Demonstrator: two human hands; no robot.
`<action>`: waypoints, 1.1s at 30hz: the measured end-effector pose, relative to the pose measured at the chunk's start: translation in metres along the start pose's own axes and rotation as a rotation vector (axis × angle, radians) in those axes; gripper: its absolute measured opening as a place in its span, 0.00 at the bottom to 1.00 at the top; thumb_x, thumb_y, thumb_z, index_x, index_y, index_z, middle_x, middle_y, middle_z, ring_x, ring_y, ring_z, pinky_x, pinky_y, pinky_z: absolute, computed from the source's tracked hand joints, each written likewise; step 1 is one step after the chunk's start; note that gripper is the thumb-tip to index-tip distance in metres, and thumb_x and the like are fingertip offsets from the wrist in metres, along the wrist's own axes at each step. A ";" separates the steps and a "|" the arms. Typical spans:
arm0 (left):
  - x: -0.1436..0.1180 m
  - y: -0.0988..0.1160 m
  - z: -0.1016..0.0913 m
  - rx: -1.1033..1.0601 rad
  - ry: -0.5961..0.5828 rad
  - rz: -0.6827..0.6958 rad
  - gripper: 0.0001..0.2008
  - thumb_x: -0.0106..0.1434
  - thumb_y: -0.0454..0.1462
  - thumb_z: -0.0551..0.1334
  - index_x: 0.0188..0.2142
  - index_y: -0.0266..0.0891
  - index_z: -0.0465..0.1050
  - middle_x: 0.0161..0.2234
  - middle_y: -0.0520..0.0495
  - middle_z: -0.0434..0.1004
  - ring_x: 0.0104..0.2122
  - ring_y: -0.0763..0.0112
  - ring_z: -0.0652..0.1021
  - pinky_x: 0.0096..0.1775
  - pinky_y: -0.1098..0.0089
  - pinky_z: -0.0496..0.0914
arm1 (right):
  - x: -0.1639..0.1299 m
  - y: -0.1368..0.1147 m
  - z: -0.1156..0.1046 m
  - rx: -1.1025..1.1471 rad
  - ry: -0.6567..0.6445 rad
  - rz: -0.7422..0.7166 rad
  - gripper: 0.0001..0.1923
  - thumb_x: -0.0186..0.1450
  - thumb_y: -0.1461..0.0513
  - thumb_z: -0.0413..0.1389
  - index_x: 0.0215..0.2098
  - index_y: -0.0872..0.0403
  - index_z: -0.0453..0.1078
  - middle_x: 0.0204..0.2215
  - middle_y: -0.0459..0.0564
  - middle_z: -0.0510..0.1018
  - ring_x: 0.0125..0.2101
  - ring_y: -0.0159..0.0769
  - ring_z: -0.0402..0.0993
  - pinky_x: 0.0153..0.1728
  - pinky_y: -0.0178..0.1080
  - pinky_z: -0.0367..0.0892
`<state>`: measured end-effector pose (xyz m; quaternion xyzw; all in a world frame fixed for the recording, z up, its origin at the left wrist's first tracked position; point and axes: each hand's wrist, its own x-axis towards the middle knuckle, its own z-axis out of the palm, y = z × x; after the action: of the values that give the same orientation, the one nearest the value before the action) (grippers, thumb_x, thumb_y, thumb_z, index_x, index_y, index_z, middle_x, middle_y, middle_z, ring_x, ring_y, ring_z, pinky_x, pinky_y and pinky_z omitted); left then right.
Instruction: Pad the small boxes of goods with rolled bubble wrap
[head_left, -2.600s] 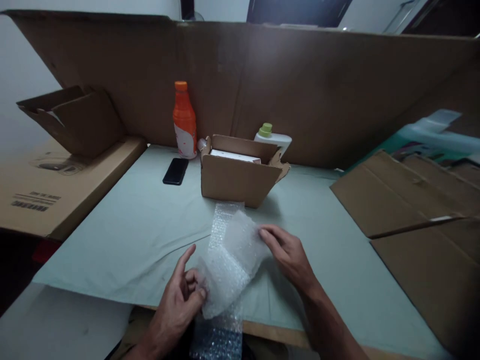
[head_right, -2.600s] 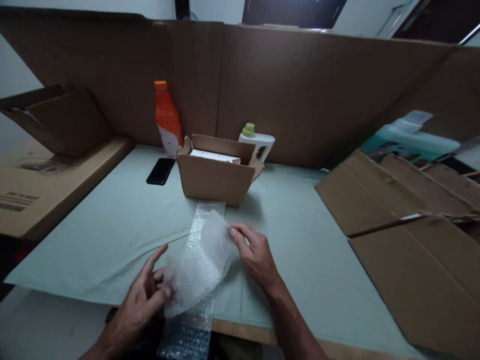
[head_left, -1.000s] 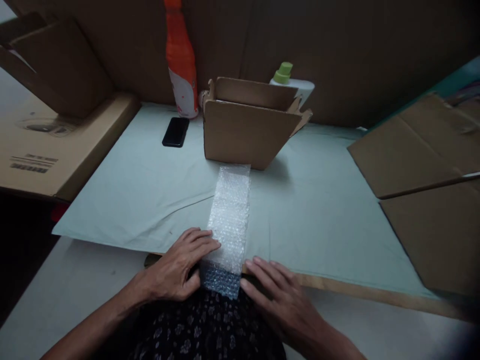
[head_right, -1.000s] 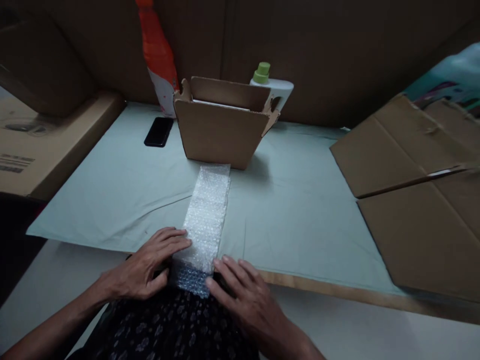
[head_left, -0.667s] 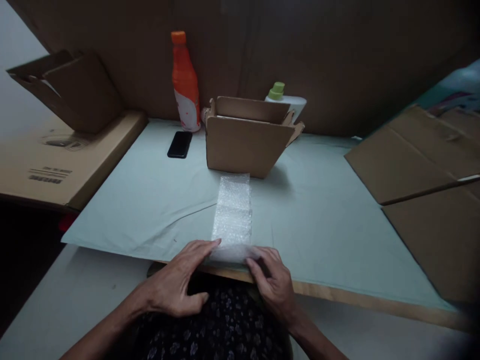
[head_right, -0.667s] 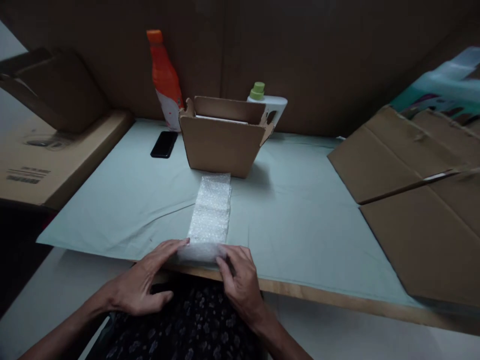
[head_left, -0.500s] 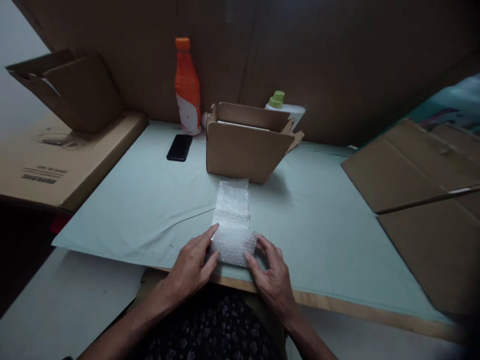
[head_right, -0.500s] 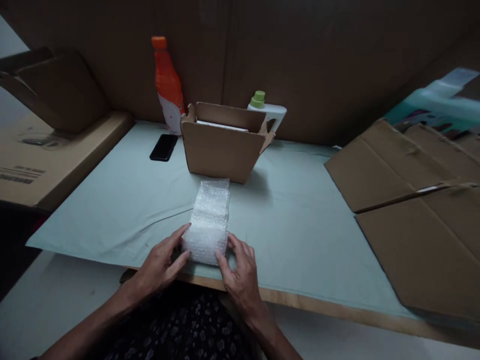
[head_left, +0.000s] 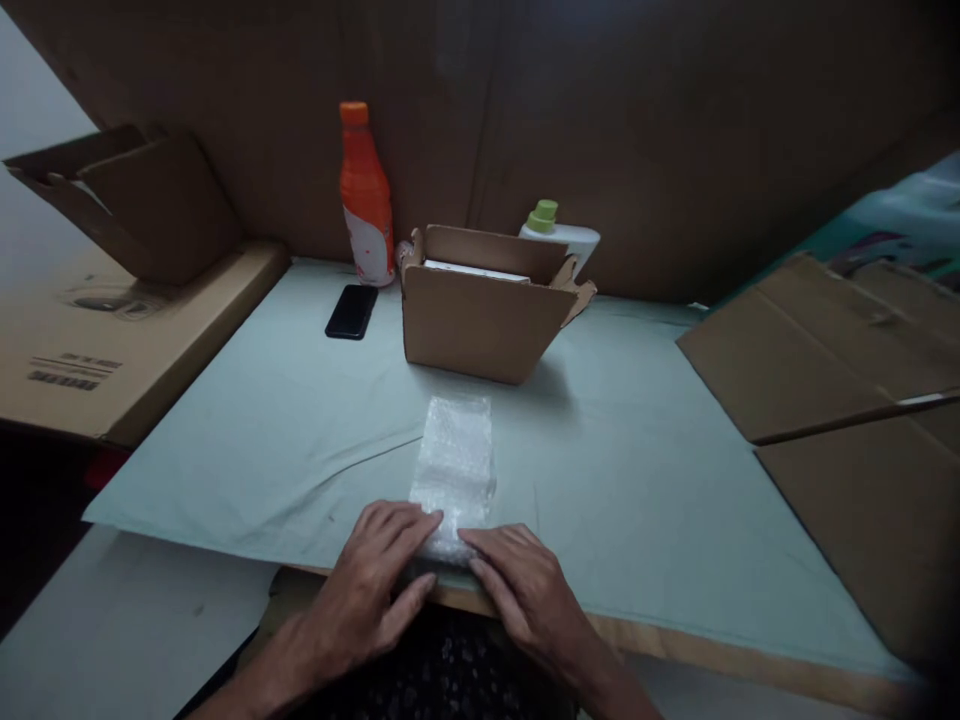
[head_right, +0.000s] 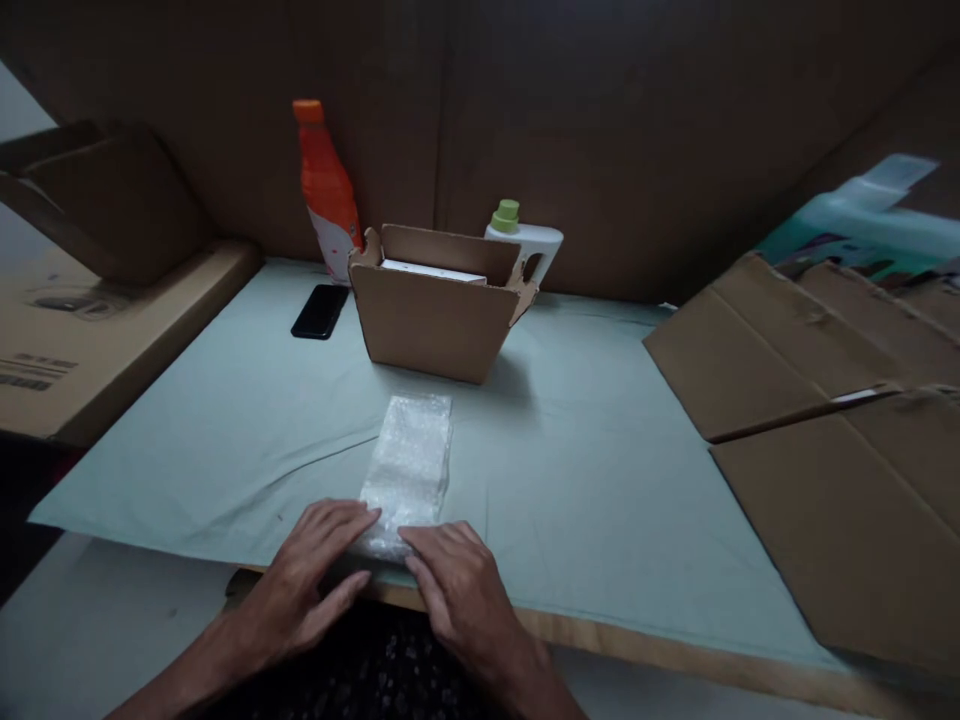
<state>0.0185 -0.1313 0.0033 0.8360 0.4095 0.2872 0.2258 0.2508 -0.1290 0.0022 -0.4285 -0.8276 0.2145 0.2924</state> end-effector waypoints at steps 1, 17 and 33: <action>-0.001 0.001 0.001 -0.029 -0.014 -0.015 0.28 0.67 0.32 0.57 0.65 0.45 0.56 0.50 0.43 0.76 0.49 0.60 0.74 0.51 0.57 0.71 | -0.001 0.000 -0.002 0.033 -0.016 0.042 0.14 0.72 0.65 0.52 0.54 0.51 0.71 0.42 0.51 0.84 0.39 0.38 0.80 0.40 0.42 0.75; 0.004 0.001 0.001 -0.005 0.043 -0.011 0.23 0.67 0.33 0.58 0.61 0.40 0.62 0.50 0.41 0.73 0.51 0.57 0.71 0.54 0.52 0.67 | 0.005 -0.003 0.001 -0.025 0.005 0.028 0.14 0.71 0.64 0.52 0.55 0.52 0.69 0.43 0.52 0.83 0.40 0.40 0.78 0.42 0.45 0.72; 0.013 -0.008 0.014 -0.644 0.321 -0.668 0.36 0.66 0.48 0.61 0.68 0.40 0.50 0.59 0.35 0.68 0.56 0.55 0.73 0.56 0.53 0.68 | 0.034 0.008 0.007 -0.033 0.128 0.163 0.15 0.70 0.62 0.54 0.53 0.52 0.72 0.46 0.54 0.82 0.44 0.44 0.77 0.45 0.48 0.72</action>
<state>0.0304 -0.1182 -0.0081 0.4919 0.5752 0.4361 0.4867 0.2353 -0.0974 0.0025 -0.5120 -0.7731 0.1960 0.3189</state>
